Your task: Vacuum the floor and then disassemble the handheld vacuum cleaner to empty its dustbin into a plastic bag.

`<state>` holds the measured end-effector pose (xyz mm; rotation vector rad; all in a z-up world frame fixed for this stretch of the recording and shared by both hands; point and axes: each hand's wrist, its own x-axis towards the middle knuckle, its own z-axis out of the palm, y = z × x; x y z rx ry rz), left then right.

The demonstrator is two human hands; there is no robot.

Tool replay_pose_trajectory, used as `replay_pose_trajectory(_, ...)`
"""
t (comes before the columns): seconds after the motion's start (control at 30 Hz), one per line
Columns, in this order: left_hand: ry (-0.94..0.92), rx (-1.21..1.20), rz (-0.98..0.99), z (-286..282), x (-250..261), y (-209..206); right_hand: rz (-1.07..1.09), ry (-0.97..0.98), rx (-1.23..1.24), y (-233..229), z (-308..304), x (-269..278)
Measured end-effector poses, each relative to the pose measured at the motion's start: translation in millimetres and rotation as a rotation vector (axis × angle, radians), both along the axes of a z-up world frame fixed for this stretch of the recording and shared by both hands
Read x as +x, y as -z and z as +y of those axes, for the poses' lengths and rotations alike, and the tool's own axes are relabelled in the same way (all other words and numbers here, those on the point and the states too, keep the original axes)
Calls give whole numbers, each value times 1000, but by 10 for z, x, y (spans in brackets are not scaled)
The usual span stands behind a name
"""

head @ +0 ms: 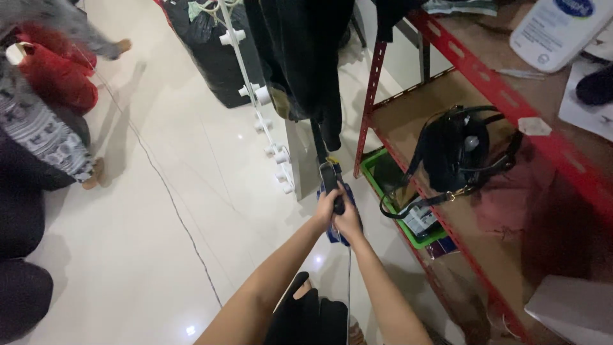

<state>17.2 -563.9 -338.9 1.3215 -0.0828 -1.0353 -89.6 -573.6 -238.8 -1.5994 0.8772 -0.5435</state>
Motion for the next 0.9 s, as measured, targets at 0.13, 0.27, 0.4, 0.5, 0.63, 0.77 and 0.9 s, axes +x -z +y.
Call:
replay_pose_trajectory(0.13,15,-8,15,101,-198,-145,25,18,228,-312,121,-196)
replay_pose_trajectory(0.27,-10,-57,53,346,-624,-312,-138,-32,-75,-225,298,-564)
replay_pose_trajectory(0.4,-42,23,59,748,-1264,-727,-139,-9,-9,-453,628,-1119)
replay_pose_trajectory(0.5,-40,85,94,1108,-1830,-1060,-127,13,157,-567,917,-1616)
replay_pose_trajectory(0.63,-53,185,149,1452,-2506,-1633,-202,-19,-11,-777,1212,-2278)
replay_pose_trajectory(0.77,-41,184,196,1835,-3117,-1994,-100,-45,86,-1390,1514,-2848)
replay_pose_trajectory(0.9,36,207,239,1877,-3286,-2728,-78,-61,58,-1805,1556,-3111)
